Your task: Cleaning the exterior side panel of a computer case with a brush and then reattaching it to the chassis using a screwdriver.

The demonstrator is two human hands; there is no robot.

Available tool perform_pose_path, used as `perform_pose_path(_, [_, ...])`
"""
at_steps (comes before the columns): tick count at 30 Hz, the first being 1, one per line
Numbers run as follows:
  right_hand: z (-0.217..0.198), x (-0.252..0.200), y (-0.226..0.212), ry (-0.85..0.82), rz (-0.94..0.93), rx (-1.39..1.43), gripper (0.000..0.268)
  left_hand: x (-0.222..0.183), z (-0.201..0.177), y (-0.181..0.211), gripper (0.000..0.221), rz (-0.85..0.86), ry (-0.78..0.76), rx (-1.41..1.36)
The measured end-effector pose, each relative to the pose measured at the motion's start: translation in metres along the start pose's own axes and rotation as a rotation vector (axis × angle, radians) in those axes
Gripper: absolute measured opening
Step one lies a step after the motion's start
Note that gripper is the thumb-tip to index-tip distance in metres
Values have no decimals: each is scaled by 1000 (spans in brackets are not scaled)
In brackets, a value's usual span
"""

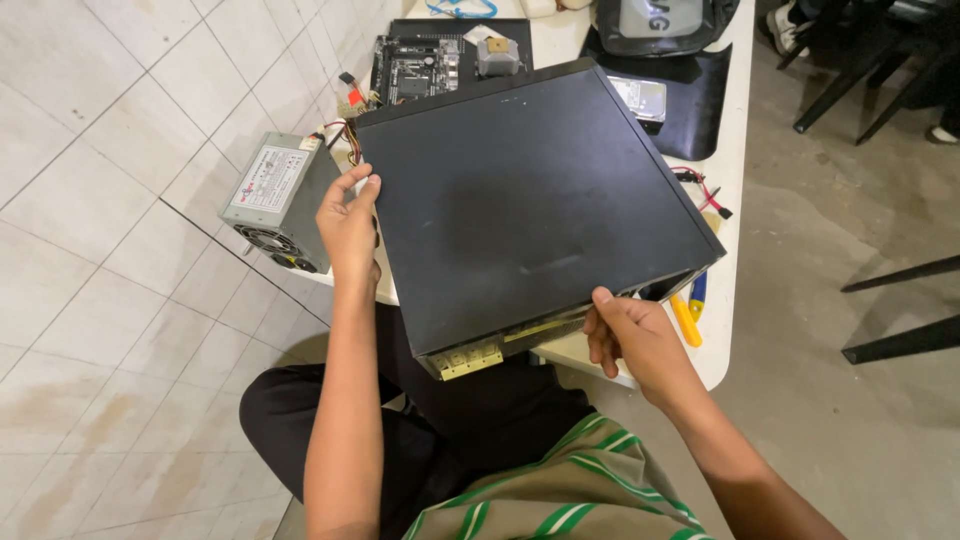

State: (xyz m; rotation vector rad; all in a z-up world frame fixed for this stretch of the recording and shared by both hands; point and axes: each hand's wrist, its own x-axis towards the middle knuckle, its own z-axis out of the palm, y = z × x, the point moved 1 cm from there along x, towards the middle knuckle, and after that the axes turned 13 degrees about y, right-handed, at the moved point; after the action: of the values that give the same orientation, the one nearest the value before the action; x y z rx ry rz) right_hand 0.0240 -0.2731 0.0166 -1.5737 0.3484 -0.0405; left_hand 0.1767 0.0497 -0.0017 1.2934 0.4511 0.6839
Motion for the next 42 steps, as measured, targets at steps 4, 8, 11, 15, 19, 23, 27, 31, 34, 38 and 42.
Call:
perform_pose_path(4, [-15,4,3,18,-122,-167,46,-34,-16,36,26,-37,-28,-66])
perform_pose_path(8, [-48,-19,-25,408,-360,-447,16,-85,-73,-9,40,493,37,353])
perform_pose_path(11, [-93,25,-21,513,-996,-500,17,-121,-93,-7,55,794,-216,100])
perform_pose_path(15, [-82,53,-25,404,-940,-362,36,-122,-105,-17,85,880,-231,137])
perform_pose_path(19, [-69,52,-13,292,-595,-213,53,-133,-96,-12,63,896,-253,213])
perform_pose_path(23, [-67,38,-28,200,-530,-200,73,-139,-89,-9,61,945,-257,225])
perform_pose_path(27, [-81,49,-12,198,-553,-242,77,-143,-86,-9,56,918,-222,206])
perform_pose_path(31, [-92,69,7,260,-648,-244,77,-151,-82,0,49,816,-181,183])
perform_pose_path(34, [-94,75,17,283,-718,-235,81,-152,-82,4,46,692,-212,144])
perform_pose_path(38, [-92,75,14,345,-739,-269,78,-153,-81,7,47,592,-211,118])
perform_pose_path(42, [-93,70,10,348,-711,-287,80,-158,-80,13,44,491,-203,121])
